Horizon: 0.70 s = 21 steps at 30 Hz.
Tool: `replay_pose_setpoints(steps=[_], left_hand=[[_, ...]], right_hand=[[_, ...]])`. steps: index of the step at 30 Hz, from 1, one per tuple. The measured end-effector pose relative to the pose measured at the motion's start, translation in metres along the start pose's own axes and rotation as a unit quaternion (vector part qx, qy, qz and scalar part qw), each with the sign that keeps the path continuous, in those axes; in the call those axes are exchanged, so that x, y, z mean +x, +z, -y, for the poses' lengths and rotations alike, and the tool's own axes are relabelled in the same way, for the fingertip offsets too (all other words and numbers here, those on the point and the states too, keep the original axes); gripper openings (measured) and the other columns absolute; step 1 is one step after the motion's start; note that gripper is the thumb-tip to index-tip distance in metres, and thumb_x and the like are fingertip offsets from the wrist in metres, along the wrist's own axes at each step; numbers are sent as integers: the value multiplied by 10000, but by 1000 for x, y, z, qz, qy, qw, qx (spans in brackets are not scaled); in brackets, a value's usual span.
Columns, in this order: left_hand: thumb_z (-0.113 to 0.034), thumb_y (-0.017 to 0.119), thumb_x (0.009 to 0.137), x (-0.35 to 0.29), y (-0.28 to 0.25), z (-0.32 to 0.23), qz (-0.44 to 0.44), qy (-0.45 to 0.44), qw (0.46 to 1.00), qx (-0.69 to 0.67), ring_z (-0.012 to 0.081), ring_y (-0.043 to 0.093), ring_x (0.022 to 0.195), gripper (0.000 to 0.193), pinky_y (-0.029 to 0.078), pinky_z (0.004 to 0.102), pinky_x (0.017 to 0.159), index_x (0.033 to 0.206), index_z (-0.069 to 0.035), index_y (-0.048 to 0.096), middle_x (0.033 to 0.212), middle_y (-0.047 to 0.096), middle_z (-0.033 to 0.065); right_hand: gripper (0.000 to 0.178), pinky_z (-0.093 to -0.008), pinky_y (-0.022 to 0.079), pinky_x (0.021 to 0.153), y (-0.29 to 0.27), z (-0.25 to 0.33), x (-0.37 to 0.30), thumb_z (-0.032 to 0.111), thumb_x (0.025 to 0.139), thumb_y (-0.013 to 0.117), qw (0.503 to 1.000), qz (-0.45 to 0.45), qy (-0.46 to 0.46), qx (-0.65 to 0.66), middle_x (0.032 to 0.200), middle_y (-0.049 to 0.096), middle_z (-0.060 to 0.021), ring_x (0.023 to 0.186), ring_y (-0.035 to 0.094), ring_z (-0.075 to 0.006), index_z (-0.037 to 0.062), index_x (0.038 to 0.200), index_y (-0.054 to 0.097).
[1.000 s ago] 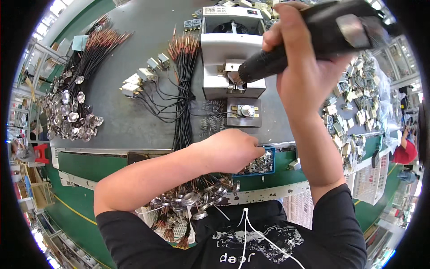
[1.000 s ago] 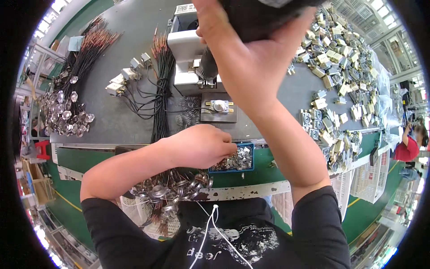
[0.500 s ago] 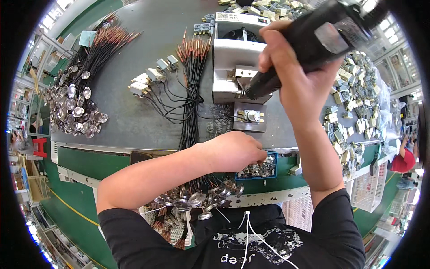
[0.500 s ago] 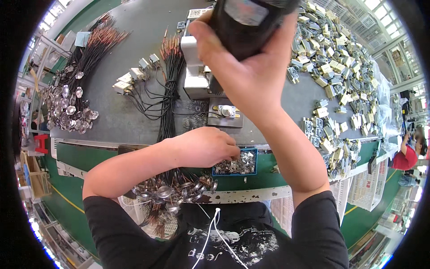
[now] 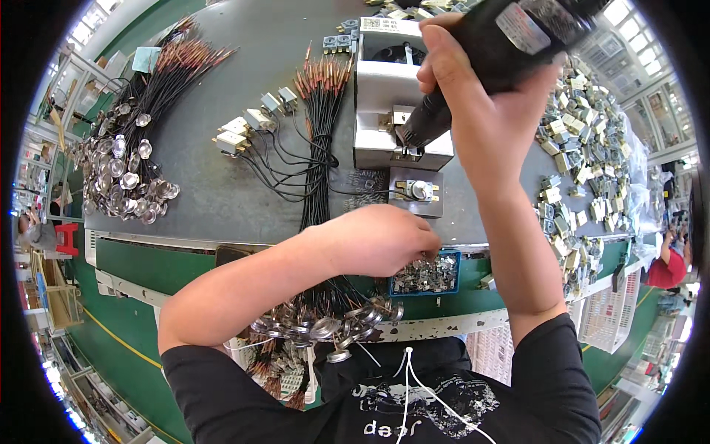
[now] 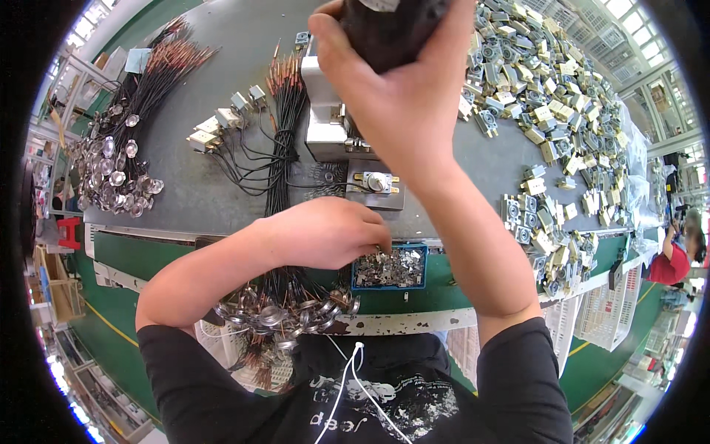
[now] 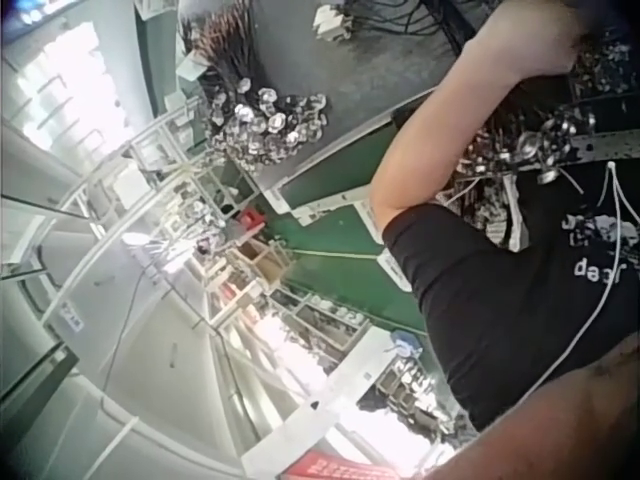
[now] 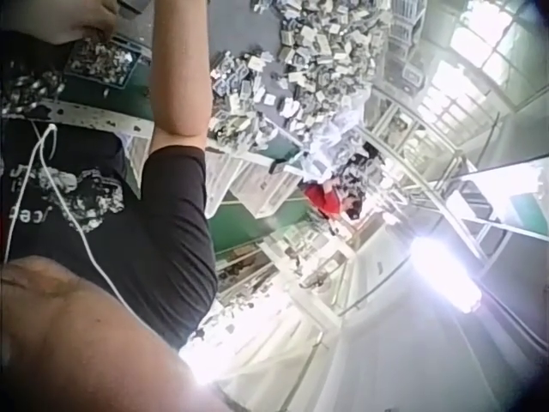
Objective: Assembling wiring harnesses to electronic components using a specialized pressing tool.
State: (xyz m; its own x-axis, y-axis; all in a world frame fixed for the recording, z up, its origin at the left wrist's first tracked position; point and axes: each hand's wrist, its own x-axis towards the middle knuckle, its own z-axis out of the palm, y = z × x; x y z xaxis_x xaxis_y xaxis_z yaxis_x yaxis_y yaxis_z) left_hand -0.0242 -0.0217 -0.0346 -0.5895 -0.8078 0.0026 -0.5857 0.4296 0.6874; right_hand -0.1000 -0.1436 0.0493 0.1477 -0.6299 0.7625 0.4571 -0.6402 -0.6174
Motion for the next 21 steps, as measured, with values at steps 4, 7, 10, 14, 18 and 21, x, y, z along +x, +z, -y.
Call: replay_pose_setpoints(steps=[4,7,10,14,18,21], left_hand=[[-116,649,919,-7,-20,-2,-50,-21,998,-21,338,680,942,147,551,444,829,1055,-68,681,970,696,110],[-124,665,925,-13,-28,0,-108,-19,994,-23,331,679,943,134,551,432,831,1046,-68,682,964,697,112],[-105,692,913,-19,-38,-5,-155,-62,986,-5,318,683,943,143,550,421,843,1051,-67,697,966,704,110],[-74,688,913,-29,-40,4,-241,-121,963,-10,306,701,937,173,563,404,831,1083,-46,689,998,718,126],[-75,665,923,-31,-39,7,-267,-166,949,-39,309,702,945,177,569,398,818,1099,-48,672,1016,711,136],[-82,662,924,-30,-36,10,-268,-172,948,-25,312,700,943,177,568,403,819,1098,-49,669,1018,711,133]], right_hand=[[311,-278,554,626,-12,6,23,83,906,751,985,83,149,-12,903,698,-84,704,683,-156,16,1133,549],[459,-279,546,651,-23,-2,40,99,880,782,952,158,263,-1,963,691,-78,779,680,-143,31,1228,491],[422,-291,533,646,-11,-10,44,100,899,759,967,65,248,7,932,668,-65,751,649,-132,21,1223,500],[385,-269,512,656,0,-3,33,65,922,718,982,1,148,-118,983,660,-74,787,629,-110,1,1227,492],[389,-271,510,678,2,-1,28,48,922,710,989,7,143,-46,989,656,-69,803,625,-108,10,1238,486],[413,-275,525,715,0,-7,22,31,920,707,988,4,152,-26,1003,654,-63,844,633,-112,19,1259,471]])
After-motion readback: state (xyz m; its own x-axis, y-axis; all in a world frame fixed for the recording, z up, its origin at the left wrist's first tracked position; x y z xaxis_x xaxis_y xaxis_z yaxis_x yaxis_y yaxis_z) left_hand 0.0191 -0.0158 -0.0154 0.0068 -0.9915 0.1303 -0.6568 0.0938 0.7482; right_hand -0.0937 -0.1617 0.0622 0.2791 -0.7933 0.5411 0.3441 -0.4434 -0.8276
